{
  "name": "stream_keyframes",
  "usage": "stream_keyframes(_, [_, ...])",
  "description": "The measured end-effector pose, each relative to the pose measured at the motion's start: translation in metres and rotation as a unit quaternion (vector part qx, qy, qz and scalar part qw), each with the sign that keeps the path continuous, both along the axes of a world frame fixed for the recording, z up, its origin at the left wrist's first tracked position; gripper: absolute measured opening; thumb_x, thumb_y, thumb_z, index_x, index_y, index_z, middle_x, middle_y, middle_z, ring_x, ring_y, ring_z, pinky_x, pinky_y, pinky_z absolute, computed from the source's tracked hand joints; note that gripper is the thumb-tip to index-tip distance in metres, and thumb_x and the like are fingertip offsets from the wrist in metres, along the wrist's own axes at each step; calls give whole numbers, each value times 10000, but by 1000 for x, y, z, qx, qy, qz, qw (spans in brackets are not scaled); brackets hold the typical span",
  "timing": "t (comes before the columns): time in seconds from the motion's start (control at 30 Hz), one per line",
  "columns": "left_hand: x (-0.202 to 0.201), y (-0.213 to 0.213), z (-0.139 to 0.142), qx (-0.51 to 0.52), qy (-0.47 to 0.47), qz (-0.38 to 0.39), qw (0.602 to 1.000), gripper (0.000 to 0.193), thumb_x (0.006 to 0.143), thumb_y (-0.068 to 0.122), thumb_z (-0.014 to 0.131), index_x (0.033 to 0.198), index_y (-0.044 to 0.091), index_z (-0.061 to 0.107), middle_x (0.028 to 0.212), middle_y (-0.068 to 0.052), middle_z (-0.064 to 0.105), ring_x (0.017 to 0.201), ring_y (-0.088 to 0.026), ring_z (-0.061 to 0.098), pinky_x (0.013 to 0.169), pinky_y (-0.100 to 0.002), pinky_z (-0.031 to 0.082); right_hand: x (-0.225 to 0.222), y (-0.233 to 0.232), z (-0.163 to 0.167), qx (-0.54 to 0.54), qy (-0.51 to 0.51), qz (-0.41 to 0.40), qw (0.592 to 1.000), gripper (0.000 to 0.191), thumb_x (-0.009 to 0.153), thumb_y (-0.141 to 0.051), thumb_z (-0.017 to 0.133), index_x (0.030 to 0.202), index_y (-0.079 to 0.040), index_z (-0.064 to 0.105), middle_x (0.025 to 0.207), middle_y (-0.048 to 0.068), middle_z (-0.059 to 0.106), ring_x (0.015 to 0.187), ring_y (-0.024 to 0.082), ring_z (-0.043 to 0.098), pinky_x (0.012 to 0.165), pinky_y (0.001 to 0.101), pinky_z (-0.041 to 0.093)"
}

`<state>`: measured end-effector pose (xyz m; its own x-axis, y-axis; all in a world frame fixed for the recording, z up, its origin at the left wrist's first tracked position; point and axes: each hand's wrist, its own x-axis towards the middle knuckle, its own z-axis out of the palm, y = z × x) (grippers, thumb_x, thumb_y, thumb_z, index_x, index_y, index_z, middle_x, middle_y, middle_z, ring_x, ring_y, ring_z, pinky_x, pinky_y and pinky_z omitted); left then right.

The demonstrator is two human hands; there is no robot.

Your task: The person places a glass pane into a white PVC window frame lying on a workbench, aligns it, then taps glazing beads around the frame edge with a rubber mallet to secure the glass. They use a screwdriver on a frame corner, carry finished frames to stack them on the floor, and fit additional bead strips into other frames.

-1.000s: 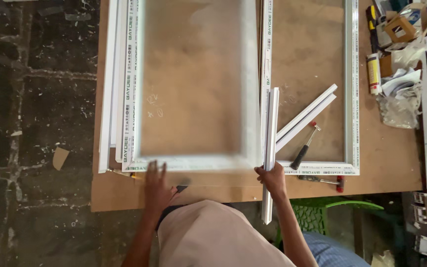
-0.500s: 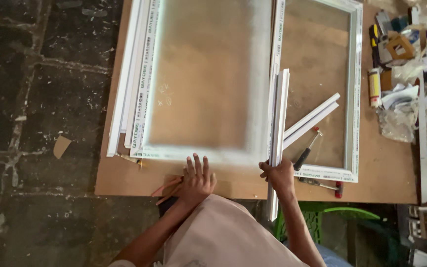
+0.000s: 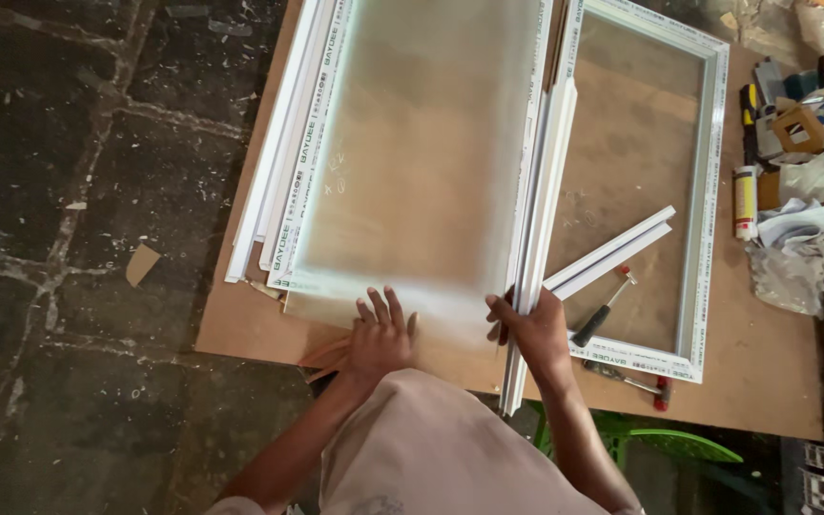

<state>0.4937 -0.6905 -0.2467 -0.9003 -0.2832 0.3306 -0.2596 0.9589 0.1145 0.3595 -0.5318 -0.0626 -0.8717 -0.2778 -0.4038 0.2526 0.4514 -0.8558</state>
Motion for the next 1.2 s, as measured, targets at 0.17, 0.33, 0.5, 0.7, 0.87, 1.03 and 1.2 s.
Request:
stream_keyframes(0.17, [9, -16, -2, 17, 42, 15, 999, 632, 994, 389, 583, 1338, -139, 539, 1186, -397, 650, 950, -520, 714, 612, -490, 627, 1, -30, 23, -25, 7, 48, 999, 213, 892, -123, 751, 806, 27, 628, 650, 105, 678, 511, 171, 657, 472, 319, 524])
stream_keyframes(0.33, [25, -36, -7, 59, 50, 14, 997, 549, 1001, 291, 594, 1377, -103, 524, 1263, -336, 652, 1036, -465, 719, 693, -478, 631, 6, -53, 33, -47, 10, 93, 994, 211, 882, -150, 764, 835, 4, 628, 659, 67, 671, 553, 146, 660, 508, 314, 552])
stream_keyframes(0.5, [44, -54, -10, 102, 8, 15, 995, 664, 850, 125, 638, 1467, -61, 477, 1393, -291, 618, 1129, -396, 709, 795, -446, 619, 7, -68, 29, -108, 6, 169, 980, 254, 936, -185, 745, 834, 15, 625, 665, 70, 660, 556, 138, 642, 508, 306, 526])
stream_keyframes(0.7, [53, -70, 0, 163, 45, 0, 986, 703, 865, 142, 706, 1477, -80, 443, 1347, -307, 620, 1093, -432, 696, 800, -468, 603, -16, -61, -3, -223, 29, 57, 973, 210, 1042, -269, 474, 1062, -61, 475, 733, 16, 577, 495, 94, 522, 397, 266, 447])
stream_keyframes(0.87, [51, -84, 25, 180, 91, -10, 979, 717, 831, 139, 726, 1462, -81, 466, 1294, -295, 656, 1068, -411, 717, 824, -450, 609, -83, -49, -78, -145, 114, -60, 981, 272, 1087, -322, 496, 1065, -52, 466, 726, 26, 565, 482, 90, 504, 396, 270, 420])
stream_keyframes(1.03, [53, -92, 52, 219, 157, -51, 962, 1011, 668, 434, 899, 1356, -169, 471, 1128, -304, 678, 899, -405, 724, 727, -429, 602, -159, -55, -166, 225, 222, 34, 948, 367, 959, -393, 767, 1104, -72, 665, 826, 153, 714, 695, 281, 669, 631, 418, 501])
stream_keyframes(1.2, [57, -99, 67, 275, 93, -11, 957, 653, 875, 115, 741, 1421, -154, 506, 1204, -296, 697, 929, -370, 746, 784, -414, 618, -206, -100, -214, 187, 443, 187, 857, 327, 854, -316, 824, 1100, -119, 737, 1079, 78, 729, 1055, 312, 641, 891, 489, 463])
